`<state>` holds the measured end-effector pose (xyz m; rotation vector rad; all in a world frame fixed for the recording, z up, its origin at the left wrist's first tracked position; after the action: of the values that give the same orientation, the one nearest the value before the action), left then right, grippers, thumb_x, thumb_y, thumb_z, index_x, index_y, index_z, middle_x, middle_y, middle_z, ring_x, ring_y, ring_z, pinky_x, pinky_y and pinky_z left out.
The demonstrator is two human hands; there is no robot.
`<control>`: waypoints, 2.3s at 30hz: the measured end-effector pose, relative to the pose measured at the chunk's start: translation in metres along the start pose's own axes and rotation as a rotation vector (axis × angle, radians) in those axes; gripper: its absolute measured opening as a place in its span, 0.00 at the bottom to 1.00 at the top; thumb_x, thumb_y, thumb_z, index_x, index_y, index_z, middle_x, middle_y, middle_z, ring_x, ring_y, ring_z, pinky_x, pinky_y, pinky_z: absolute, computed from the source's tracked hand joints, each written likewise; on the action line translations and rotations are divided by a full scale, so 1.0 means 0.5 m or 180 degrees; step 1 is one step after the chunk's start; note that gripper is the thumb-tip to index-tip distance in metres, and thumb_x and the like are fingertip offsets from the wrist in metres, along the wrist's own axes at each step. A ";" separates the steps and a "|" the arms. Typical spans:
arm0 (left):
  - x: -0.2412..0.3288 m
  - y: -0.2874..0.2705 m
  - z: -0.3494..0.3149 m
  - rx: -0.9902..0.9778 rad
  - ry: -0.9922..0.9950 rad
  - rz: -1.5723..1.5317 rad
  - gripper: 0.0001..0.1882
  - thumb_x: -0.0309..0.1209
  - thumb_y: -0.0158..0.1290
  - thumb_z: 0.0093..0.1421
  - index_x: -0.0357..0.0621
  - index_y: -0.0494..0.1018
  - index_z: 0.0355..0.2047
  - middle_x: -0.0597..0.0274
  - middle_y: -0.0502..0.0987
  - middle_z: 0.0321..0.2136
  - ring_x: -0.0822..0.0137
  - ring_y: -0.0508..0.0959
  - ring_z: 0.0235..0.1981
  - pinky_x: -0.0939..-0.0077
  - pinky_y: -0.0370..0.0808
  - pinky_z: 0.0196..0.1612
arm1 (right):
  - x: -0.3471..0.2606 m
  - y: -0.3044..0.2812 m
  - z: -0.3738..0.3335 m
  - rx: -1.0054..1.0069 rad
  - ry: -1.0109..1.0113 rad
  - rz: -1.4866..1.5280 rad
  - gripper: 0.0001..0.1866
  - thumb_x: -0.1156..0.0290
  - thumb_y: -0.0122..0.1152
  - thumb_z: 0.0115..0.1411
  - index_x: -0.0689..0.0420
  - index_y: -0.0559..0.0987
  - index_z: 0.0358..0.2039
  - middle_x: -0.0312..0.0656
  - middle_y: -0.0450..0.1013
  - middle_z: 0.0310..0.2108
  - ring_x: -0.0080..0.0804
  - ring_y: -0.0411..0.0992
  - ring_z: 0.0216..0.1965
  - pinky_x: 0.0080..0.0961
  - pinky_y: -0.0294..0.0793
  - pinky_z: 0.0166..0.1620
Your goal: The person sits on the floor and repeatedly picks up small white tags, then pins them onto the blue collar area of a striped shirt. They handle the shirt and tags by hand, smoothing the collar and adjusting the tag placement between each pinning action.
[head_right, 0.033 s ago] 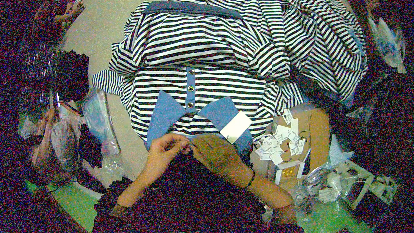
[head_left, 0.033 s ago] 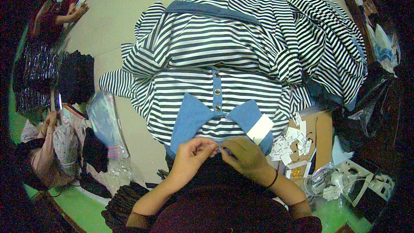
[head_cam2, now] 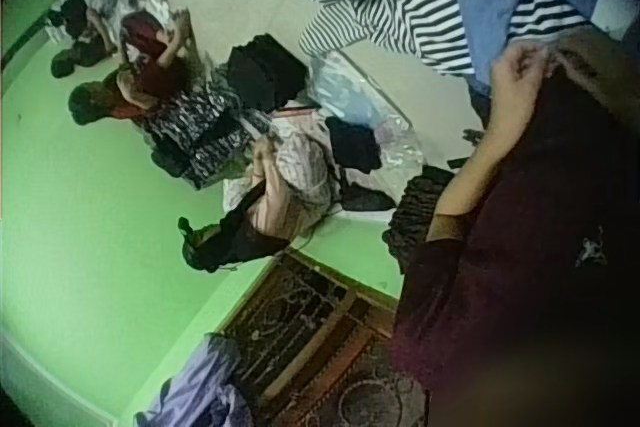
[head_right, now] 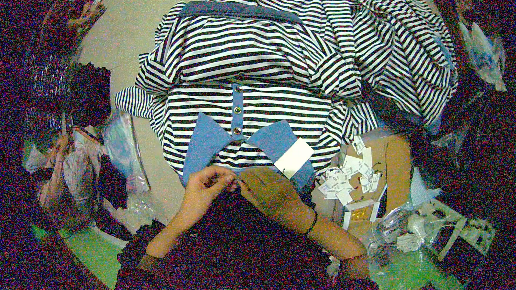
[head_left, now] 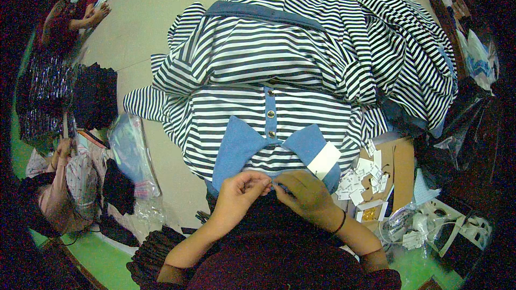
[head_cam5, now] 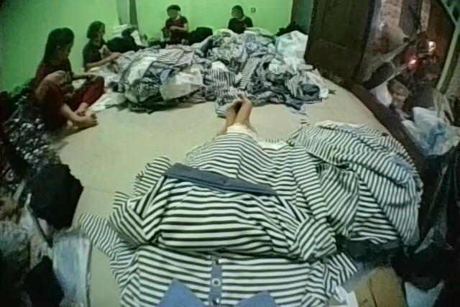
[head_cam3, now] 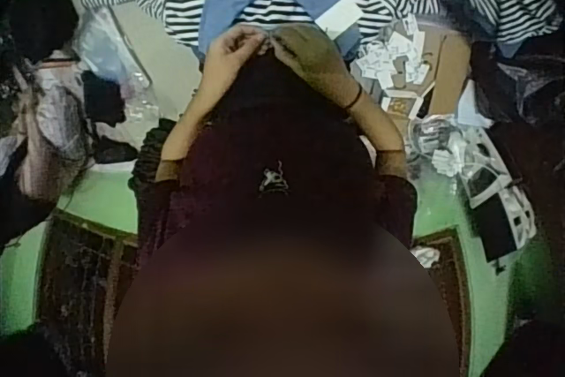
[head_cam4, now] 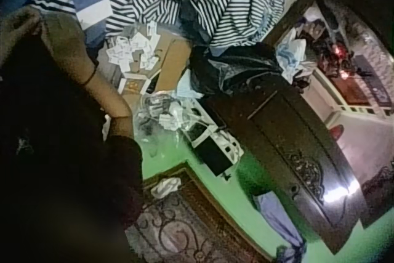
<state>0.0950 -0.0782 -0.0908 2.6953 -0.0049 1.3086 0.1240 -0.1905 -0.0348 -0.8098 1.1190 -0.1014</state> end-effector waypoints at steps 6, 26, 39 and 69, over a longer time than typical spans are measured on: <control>-0.006 0.001 0.002 -0.0026 -0.0065 -0.0056 0.09 0.27 0.46 0.57 0.33 0.70 0.33 0.63 0.74 0.27 0.77 0.73 0.29 0.85 0.70 0.35 | 0.006 0.001 -0.002 0.0099 0.0166 0.0101 0.12 0.76 0.60 0.43 0.58 0.71 0.29 0.42 0.70 0.28 0.38 0.69 0.29 0.28 0.69 0.32; 0.043 0.010 -0.016 0.0379 0.0974 0.1550 0.08 0.26 0.48 0.53 0.32 0.68 0.31 0.54 0.72 0.26 0.65 0.73 0.26 0.77 0.69 0.30 | -0.005 -0.035 -0.007 -0.0564 0.0035 -0.0231 0.18 0.79 0.57 0.41 0.54 0.71 0.36 0.43 0.66 0.39 0.41 0.65 0.41 0.38 0.61 0.50; 0.122 -0.032 -0.050 -0.0301 0.2005 0.3981 0.23 0.34 0.58 0.41 0.43 0.67 0.38 0.53 0.66 0.39 0.50 0.66 0.42 0.59 0.62 0.48 | 0.068 -0.145 0.056 -0.1104 -0.0171 -0.1450 0.13 0.74 0.49 0.43 0.50 0.72 0.32 0.35 0.68 0.33 0.31 0.65 0.40 0.38 0.57 0.51; 0.161 -0.165 0.008 0.0587 0.0838 0.1529 0.09 0.23 0.48 0.49 0.37 0.70 0.33 0.56 0.73 0.29 0.66 0.73 0.32 0.77 0.69 0.35 | 0.130 -0.185 0.071 -0.0963 0.1478 -0.0351 0.07 0.70 0.50 0.53 0.61 0.68 0.29 0.43 0.69 0.25 0.37 0.69 0.28 0.25 0.67 0.32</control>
<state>0.1535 0.0077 -0.0408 2.7483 -0.5603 1.8714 0.2128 -0.2680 -0.0198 -1.1553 1.5500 -0.2244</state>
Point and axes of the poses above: each hand's wrist, its own z-axis towards the middle knuckle, its own y-axis out of the palm, x = y × z, the point moved 8 cm from there along z, towards the middle knuckle
